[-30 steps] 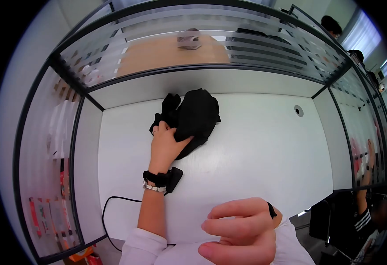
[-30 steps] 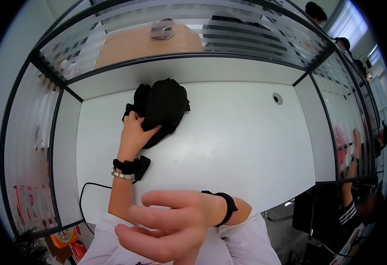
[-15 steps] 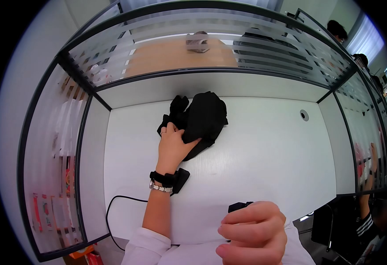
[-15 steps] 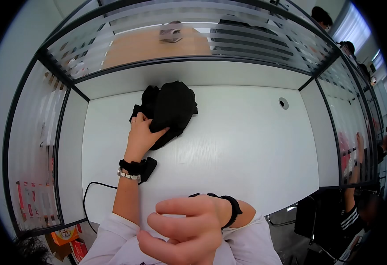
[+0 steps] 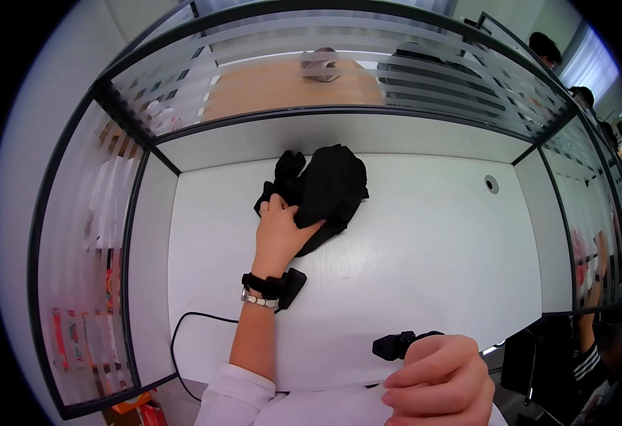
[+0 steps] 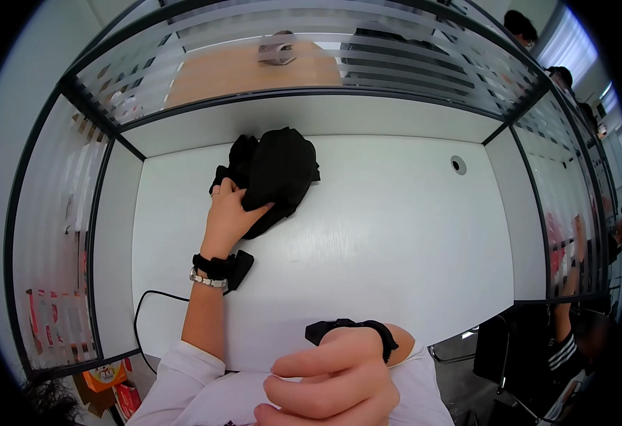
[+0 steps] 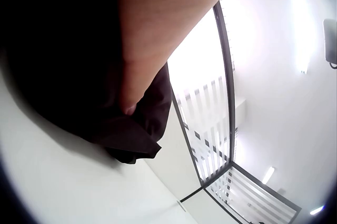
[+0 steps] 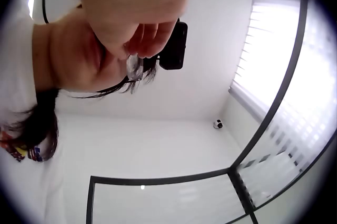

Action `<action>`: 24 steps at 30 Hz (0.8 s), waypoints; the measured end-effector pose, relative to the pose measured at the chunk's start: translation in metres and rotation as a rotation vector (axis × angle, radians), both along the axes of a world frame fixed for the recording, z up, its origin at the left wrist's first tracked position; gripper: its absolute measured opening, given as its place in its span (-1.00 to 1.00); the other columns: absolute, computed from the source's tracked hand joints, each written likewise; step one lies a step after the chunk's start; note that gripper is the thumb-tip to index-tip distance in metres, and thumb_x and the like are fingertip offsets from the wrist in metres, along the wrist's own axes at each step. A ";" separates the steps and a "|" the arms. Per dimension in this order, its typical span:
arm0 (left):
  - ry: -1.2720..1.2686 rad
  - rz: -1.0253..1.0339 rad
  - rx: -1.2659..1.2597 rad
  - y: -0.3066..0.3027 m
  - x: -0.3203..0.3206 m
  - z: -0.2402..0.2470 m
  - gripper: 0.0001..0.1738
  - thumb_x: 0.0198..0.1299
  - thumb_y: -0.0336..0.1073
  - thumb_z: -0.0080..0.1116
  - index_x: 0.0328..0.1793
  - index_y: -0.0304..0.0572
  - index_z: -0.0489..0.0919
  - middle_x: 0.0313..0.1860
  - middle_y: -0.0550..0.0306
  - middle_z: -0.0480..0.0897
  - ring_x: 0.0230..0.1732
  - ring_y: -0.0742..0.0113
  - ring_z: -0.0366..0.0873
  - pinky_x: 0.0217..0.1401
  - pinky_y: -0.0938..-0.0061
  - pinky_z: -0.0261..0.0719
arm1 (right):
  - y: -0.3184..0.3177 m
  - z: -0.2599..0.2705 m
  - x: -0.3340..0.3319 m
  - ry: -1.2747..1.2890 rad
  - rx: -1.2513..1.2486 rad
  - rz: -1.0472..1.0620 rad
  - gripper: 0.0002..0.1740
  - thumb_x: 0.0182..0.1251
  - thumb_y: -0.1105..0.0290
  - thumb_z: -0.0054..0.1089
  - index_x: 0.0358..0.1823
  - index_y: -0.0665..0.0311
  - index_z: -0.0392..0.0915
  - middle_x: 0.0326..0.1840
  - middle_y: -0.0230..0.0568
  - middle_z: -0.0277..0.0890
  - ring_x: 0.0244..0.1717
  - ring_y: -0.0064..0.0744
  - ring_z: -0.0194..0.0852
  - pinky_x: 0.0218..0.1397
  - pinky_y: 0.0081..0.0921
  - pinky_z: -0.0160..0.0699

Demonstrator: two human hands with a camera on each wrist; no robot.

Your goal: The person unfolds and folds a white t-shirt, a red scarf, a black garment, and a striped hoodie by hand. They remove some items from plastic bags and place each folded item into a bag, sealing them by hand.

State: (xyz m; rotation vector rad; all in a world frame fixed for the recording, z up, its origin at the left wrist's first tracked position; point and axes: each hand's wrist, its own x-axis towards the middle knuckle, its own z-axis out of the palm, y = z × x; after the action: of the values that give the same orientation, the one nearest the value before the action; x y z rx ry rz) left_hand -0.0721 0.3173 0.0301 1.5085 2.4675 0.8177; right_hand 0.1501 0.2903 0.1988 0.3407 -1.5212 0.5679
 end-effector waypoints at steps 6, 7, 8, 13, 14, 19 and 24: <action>0.001 -0.001 0.006 0.000 0.000 0.001 -0.46 0.02 0.13 0.52 -0.18 -0.25 0.80 -0.10 0.01 0.43 0.03 -0.03 0.35 0.03 0.15 0.56 | 0.005 -0.003 0.037 -0.272 -0.159 0.121 -0.81 0.12 0.80 0.41 -0.41 0.37 0.64 -0.42 -0.21 0.68 -0.41 -0.41 0.71 -0.23 -0.62 0.80; 0.001 0.000 0.003 0.000 0.000 0.001 -0.46 0.02 0.13 0.52 -0.18 -0.25 0.80 -0.10 0.01 0.43 0.03 -0.03 0.35 0.03 0.15 0.56 | 0.005 -0.003 0.037 -0.275 -0.156 0.119 -0.82 0.13 0.78 0.41 -0.38 0.36 0.64 -0.38 -0.21 0.69 -0.41 -0.39 0.71 -0.24 -0.60 0.81; 0.001 0.001 0.000 0.000 0.001 0.001 -0.46 0.02 0.14 0.52 -0.18 -0.25 0.80 -0.10 0.01 0.43 0.03 -0.03 0.35 0.03 0.15 0.57 | 0.005 -0.003 0.037 -0.278 -0.153 0.117 -0.82 0.15 0.77 0.41 -0.34 0.35 0.64 -0.34 -0.20 0.69 -0.41 -0.38 0.71 -0.25 -0.58 0.81; 0.001 0.003 -0.011 0.000 0.000 0.000 -0.44 0.02 0.15 0.52 -0.17 -0.24 0.80 -0.09 0.02 0.43 0.04 -0.02 0.36 0.03 0.16 0.57 | 0.012 0.001 0.018 -0.154 0.047 0.123 -0.83 0.45 0.30 0.30 -0.16 0.23 0.56 -0.27 -0.27 0.62 -0.35 -0.35 0.58 -0.37 -0.45 0.68; 0.000 0.003 -0.012 0.000 0.000 0.000 -0.44 0.02 0.15 0.52 -0.17 -0.24 0.80 -0.09 0.02 0.43 0.04 -0.02 0.36 0.03 0.16 0.57 | 0.011 -0.003 0.014 -0.068 0.058 0.084 -0.81 0.47 0.27 0.26 -0.16 0.24 0.57 -0.26 -0.26 0.63 -0.33 -0.34 0.59 -0.37 -0.45 0.68; 0.005 0.015 0.005 0.000 0.001 -0.001 -0.42 -0.01 0.15 0.54 -0.20 -0.30 0.79 -0.07 0.02 0.45 0.05 -0.02 0.37 -0.01 0.18 0.60 | -0.003 -0.011 -0.001 0.157 0.057 -0.064 -0.64 0.52 0.27 0.16 0.30 -0.08 0.59 -0.13 -0.35 0.33 -0.38 -0.38 0.39 -0.46 -0.42 0.60; 0.017 0.014 0.006 0.000 0.001 0.000 -0.39 -0.04 0.15 0.56 -0.21 -0.35 0.79 -0.06 0.01 0.46 0.05 -0.02 0.38 -0.03 0.19 0.64 | 0.010 -0.007 0.006 -0.066 0.086 0.150 -0.59 0.49 0.46 0.14 0.32 -0.05 0.54 -0.14 -0.24 0.48 -0.42 -0.30 0.45 -0.48 -0.36 0.59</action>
State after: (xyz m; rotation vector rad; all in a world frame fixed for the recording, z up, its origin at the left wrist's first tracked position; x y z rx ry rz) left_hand -0.0708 0.3177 0.0303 1.5079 2.4931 0.8192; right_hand 0.1565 0.2999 0.1915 0.5099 -1.5959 0.6373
